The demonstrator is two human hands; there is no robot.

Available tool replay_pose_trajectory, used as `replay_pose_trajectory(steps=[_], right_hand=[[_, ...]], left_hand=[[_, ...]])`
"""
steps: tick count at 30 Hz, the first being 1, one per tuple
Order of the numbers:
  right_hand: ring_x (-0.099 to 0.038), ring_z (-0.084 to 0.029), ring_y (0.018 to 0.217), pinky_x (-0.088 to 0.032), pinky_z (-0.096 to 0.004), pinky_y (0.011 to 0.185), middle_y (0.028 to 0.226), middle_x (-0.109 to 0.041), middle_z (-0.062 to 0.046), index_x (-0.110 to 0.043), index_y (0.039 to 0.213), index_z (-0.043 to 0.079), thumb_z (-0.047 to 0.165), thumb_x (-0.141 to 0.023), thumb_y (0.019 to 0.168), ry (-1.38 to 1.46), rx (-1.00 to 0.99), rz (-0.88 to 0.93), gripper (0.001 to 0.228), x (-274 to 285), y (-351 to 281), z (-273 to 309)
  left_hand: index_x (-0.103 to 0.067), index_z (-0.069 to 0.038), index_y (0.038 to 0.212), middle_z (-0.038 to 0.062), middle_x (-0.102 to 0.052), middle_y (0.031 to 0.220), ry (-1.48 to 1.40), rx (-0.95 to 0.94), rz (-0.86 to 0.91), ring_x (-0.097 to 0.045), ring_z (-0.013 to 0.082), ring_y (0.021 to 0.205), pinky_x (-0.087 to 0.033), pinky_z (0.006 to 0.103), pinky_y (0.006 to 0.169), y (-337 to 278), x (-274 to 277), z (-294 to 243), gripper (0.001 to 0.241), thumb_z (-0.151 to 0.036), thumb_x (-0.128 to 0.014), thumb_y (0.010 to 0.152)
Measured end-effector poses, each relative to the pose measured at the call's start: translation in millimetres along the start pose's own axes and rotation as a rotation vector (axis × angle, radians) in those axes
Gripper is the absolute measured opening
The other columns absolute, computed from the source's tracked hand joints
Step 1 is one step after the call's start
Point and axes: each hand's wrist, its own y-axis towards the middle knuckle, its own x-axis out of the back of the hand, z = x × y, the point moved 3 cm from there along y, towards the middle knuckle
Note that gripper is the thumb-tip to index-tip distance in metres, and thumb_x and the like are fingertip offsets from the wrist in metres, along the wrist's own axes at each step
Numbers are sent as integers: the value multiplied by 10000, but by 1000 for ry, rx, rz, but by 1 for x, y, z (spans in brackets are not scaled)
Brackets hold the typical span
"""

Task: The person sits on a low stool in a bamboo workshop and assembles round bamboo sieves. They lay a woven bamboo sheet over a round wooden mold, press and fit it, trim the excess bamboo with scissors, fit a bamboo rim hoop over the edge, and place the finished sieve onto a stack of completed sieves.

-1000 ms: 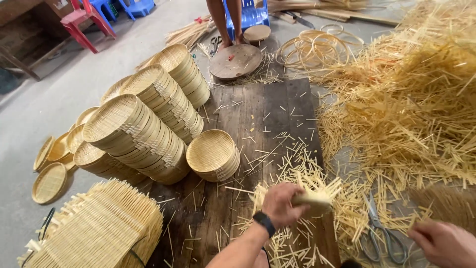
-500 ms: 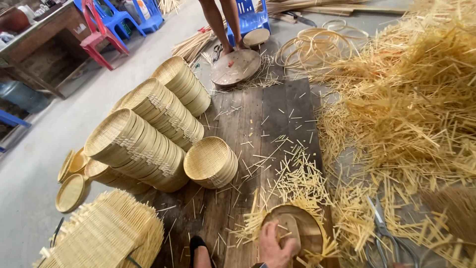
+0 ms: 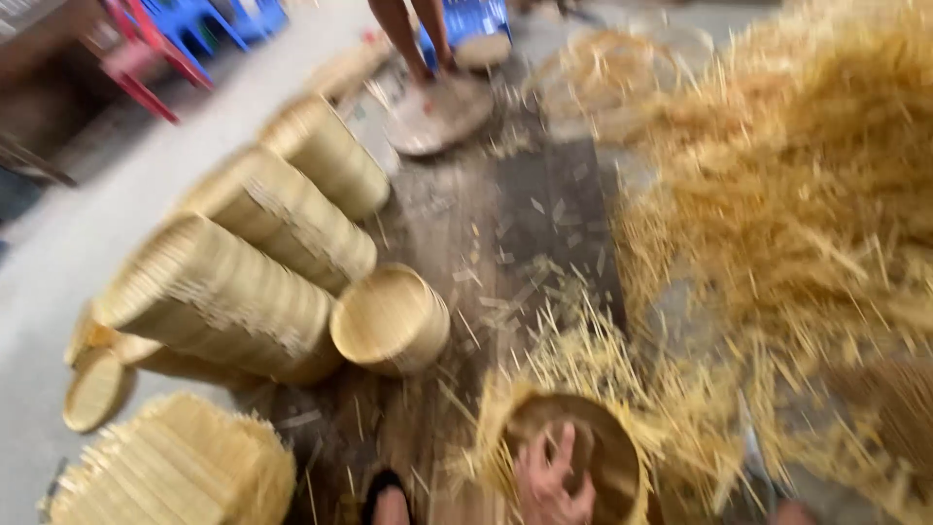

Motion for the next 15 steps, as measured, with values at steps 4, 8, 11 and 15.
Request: replay_pose_trajectory(steps=[4,8,11,15], right_hand=[[-689,-310,728,-553,-455,647,838,-760,-212,-709,1028,-52,130,-803,751,-725,-410,-600,344,96,-51,50],[-684,-208,832,-551,-351,707,896,-724,-115,-681,1071,-84,139,-771,807,-289,-435,-427,357,-27,-111,144],[-629,-341,756,-531,-451,645,902,-672,-189,-581,1124,-101,172,-866,775,-283,-391,-551,527,-74,-116,172],[-676,-344,952,-560,-469,838,1012,-682,-230,-644,1173,-57,535,-785,849,-1005,-397,-606,689,-92,-121,200]], left_hand=[[-192,-434,1630,254,-548,1498,-172,-126,4,-585,380,1290,-425,652,1097,18,90,-62,981,-231,-749,849],[-144,-518,1559,179,-508,1514,-16,-15,456,-546,374,1226,-500,505,962,-12,18,-17,967,-287,-746,838],[-202,-439,1613,227,-450,1545,-146,-160,412,-511,401,1330,-410,577,1137,9,49,-18,984,-344,-810,845],[-255,-325,1573,191,-440,1569,-35,-37,514,-451,394,1343,-215,682,1160,22,75,-48,1049,-288,-845,707]])
